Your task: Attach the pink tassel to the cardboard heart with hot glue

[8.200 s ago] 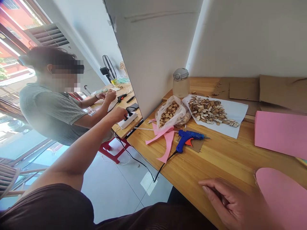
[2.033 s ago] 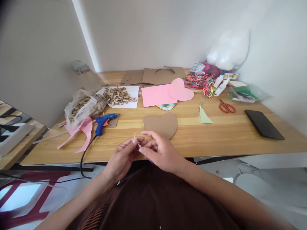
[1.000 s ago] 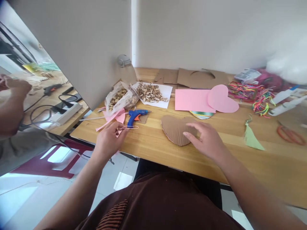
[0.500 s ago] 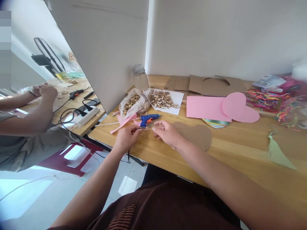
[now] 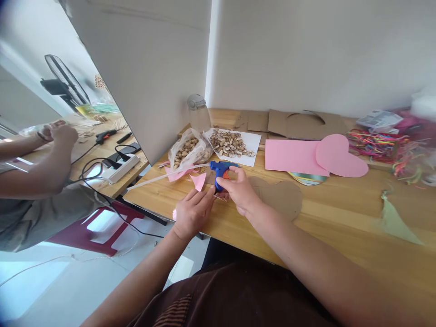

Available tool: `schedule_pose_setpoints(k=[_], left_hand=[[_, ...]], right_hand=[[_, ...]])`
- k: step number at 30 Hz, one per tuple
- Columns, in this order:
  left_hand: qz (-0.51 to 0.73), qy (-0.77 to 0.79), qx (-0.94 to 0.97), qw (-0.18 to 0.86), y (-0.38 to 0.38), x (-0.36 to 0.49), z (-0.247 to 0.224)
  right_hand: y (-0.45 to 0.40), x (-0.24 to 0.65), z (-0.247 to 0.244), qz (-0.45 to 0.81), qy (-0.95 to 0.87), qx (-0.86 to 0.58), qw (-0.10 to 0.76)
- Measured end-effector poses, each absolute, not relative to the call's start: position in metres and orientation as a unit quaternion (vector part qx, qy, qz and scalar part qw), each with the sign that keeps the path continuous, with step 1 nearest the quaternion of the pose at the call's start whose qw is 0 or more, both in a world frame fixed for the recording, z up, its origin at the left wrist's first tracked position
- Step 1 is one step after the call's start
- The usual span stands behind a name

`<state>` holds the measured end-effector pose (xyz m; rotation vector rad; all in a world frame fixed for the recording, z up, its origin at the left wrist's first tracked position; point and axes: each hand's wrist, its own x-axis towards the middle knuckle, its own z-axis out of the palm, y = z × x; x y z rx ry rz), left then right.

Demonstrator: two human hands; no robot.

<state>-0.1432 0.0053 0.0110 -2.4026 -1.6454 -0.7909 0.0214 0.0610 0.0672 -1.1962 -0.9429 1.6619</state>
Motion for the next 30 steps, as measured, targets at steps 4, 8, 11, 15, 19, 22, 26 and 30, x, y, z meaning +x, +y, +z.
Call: schedule_pose_setpoints(k=[4, 8, 11, 15, 19, 22, 26, 30], left_hand=[[-0.234, -0.515, -0.82, 0.084, 0.003, -0.136, 0.017], [-0.263, -0.479, -0.835, 0.067, -0.009, -0.12, 0.03], [-0.323, -0.458, -0.828, -0.015, -0.022, -0.113, 0.041], [-0.32, -0.519, -0.79, -0.069, -0.024, -0.128, 0.043], [-0.216, -0.581, -0.784, -0.045, -0.002, -0.157, 0.03], [-0.195, -0.596, -0.779, -0.017, 0.017, -0.172, 0.021], [-0.211, -0.614, -0.758, 0.066, 0.024, -0.173, 0.018], [-0.248, -0.591, -0.761, 0.097, 0.02, -0.164, 0.019]], right_hand=[[0.054, 0.023, 0.071, 0.673, -0.358, -0.455, 0.46], [0.049, 0.032, 0.083, 0.689, -0.326, -0.431, 0.483], [0.049, 0.055, 0.094, 0.696, -0.319, -0.392, 0.51], [0.043, 0.107, 0.106, 0.684, -0.271, -0.433, 0.522], [0.019, 0.164, 0.108, 0.668, -0.256, -0.456, 0.53], [-0.009, 0.198, 0.104, 0.643, -0.276, -0.478, 0.53], [-0.041, 0.23, 0.094, 0.56, -0.347, -0.55, 0.513], [-0.055, 0.244, 0.083, 0.521, -0.376, -0.584, 0.496]])
